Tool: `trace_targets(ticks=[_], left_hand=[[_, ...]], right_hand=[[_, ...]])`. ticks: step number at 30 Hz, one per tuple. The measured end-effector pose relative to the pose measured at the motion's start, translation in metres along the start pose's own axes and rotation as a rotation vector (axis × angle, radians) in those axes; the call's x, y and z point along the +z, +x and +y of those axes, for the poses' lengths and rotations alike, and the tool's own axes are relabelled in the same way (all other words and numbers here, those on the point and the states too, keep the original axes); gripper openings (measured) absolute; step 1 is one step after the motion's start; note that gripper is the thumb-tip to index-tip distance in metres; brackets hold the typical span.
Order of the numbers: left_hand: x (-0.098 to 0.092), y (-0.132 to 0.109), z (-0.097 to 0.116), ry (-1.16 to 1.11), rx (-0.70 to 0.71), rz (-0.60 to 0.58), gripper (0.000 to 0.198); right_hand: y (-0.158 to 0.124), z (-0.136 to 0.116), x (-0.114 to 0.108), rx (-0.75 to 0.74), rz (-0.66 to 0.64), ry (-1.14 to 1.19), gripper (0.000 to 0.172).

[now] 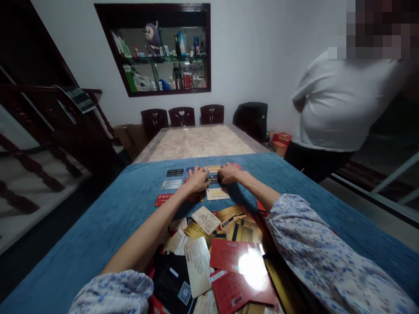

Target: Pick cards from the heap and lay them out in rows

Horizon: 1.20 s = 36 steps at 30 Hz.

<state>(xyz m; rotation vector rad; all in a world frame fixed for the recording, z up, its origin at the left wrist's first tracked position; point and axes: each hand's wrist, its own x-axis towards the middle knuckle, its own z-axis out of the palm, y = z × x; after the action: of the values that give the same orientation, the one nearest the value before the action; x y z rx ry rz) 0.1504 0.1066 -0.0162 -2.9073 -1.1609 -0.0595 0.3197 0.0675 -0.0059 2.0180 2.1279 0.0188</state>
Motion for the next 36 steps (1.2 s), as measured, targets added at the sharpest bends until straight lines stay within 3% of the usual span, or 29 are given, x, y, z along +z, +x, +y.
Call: trace_targets(ticks=[9, 18, 36], left_hand=[[-0.009, -0.023, 0.002, -0.042, 0.032, 0.079, 0.028], [-0.018, -0.063, 0.011, -0.127, 0.089, 0.131, 0.031], [-0.024, -0.161, 0.047, -0.170, 0.250, 0.180, 0.032]], right_hand=[[-0.015, 0.002, -0.005, -0.030, 0.097, 0.001, 0.045], [-0.063, -0.002, -0.016, -0.058, 0.269, 0.052, 0.037], [-0.166, -0.012, 0.032, -0.265, 0.667, 0.191, 0.018]])
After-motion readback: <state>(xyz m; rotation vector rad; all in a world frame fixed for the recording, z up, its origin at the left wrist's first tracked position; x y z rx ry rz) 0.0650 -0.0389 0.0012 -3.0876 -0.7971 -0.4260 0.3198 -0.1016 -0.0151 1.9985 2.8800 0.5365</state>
